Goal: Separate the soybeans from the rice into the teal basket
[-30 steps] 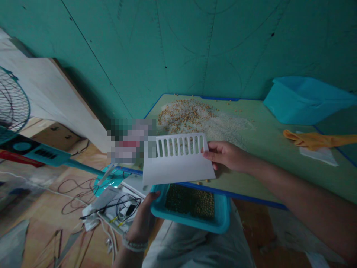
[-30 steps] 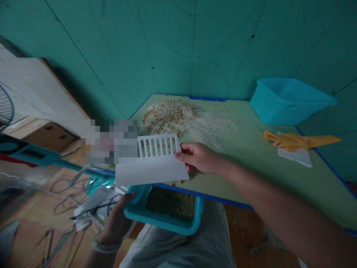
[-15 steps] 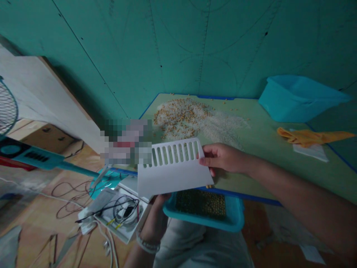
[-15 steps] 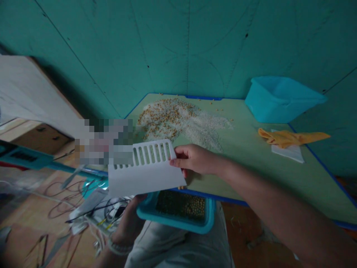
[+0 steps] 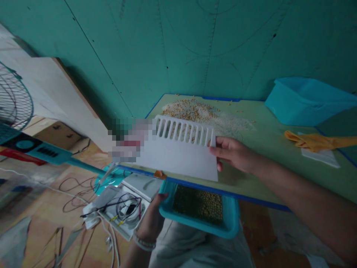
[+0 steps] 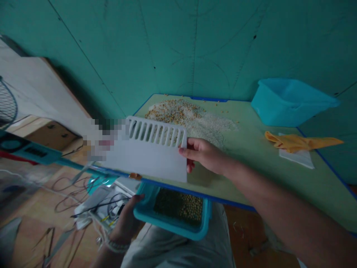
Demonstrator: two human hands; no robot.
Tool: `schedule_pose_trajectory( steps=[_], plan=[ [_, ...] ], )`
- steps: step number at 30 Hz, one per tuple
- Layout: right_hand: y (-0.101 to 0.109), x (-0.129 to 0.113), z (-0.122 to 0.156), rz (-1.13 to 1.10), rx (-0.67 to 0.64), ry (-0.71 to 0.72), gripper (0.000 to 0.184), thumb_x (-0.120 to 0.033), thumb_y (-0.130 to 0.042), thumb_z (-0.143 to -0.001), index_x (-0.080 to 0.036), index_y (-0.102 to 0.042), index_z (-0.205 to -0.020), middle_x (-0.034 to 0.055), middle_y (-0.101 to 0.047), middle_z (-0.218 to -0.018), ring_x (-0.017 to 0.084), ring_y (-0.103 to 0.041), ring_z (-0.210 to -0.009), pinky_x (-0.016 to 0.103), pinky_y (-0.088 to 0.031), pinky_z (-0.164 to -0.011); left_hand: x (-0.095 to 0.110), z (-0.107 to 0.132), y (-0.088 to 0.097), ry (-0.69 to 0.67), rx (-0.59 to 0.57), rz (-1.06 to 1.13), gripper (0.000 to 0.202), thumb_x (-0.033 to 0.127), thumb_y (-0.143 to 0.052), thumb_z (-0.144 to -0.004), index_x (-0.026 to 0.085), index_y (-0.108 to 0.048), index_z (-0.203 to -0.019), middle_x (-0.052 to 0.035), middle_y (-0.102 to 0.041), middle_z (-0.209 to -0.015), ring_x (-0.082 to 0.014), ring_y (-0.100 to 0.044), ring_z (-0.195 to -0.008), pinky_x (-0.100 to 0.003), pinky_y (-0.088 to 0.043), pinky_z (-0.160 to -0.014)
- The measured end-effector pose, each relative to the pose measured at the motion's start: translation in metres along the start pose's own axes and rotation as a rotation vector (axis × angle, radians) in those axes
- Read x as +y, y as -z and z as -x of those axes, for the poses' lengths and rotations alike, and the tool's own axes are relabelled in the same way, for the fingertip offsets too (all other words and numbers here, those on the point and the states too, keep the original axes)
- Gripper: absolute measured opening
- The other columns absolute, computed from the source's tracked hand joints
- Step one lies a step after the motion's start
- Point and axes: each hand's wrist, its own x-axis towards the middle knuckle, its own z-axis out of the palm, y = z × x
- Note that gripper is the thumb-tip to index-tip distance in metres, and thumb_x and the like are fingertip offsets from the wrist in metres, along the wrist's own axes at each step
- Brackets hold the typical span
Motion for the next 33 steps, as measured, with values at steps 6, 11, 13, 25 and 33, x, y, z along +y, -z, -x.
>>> schedule_pose_trajectory(
  steps=[6, 11, 13, 25, 33],
  plan=[
    [0.0, 0.006, -0.004, 0.005, 0.074, 0.01, 0.037, -0.046, -0.075, -0.069, -0.017, -0.055, -0.081, -0.0033, -0.059, -0.063, 0.007, -0.051, -0.043, 0.022, -0.04, -0.04, 0.032, 0.003, 0.034, -0.055, 0.119, -0.068, 0.017, 0.021, -0.072, -0.063, 0.015, -0.078, -0.078, -0.0084, -0.08, -0.075, -0.0393, -0.068, -0.101, -0.045, -0.056, -0.086],
    [-0.015, 0.006, -0.003, 0.011, 0.055, -0.013, 0.033, -0.044, -0.073, -0.071, -0.017, -0.054, -0.079, -0.0034, -0.059, -0.064, 0.007, -0.053, -0.043, 0.023, -0.042, -0.044, 0.06, 0.009, 0.053, -0.21, 0.294, -0.119, 0.034, 0.016, -0.072, -0.058, 0.013, -0.075, -0.092, -0.008, -0.08, -0.077, -0.0375, -0.072, -0.09, -0.042, -0.061, -0.073],
    [-0.02, 0.006, -0.004, 0.003, 0.064, -0.004, 0.032, -0.043, -0.072, -0.072, -0.018, -0.054, -0.078, -0.0034, -0.06, -0.065, 0.007, -0.054, -0.044, 0.022, -0.043, -0.045, 0.07, 0.011, 0.058, -0.227, 0.313, -0.157, 0.041, 0.016, -0.074, -0.055, 0.014, -0.074, -0.096, -0.0063, -0.08, -0.076, -0.0372, -0.073, -0.086, -0.042, -0.061, -0.07],
    [-0.035, 0.006, -0.002, 0.009, -0.057, -0.04, 0.027, -0.04, -0.068, -0.076, -0.017, -0.056, -0.084, -0.0041, -0.061, -0.066, 0.007, -0.054, -0.044, 0.021, -0.042, -0.044, 0.1, 0.01, 0.065, -0.207, 0.324, -0.121, 0.049, 0.019, -0.069, -0.06, 0.016, -0.067, -0.109, -0.0057, -0.08, -0.087, -0.0388, -0.069, -0.095, -0.047, -0.059, -0.075],
    [-0.003, -0.018, 0.01, 0.023, 0.319, 0.213, 0.031, -0.045, -0.072, -0.073, -0.019, -0.058, -0.081, -0.0019, -0.062, -0.065, 0.009, -0.054, -0.049, 0.021, -0.043, -0.043, 0.091, 0.011, 0.066, -0.224, 0.293, -0.08, 0.051, 0.02, -0.071, -0.059, 0.019, -0.069, -0.11, -0.0051, -0.08, -0.09, -0.0392, -0.07, -0.095, -0.048, -0.059, -0.076]
  ],
)
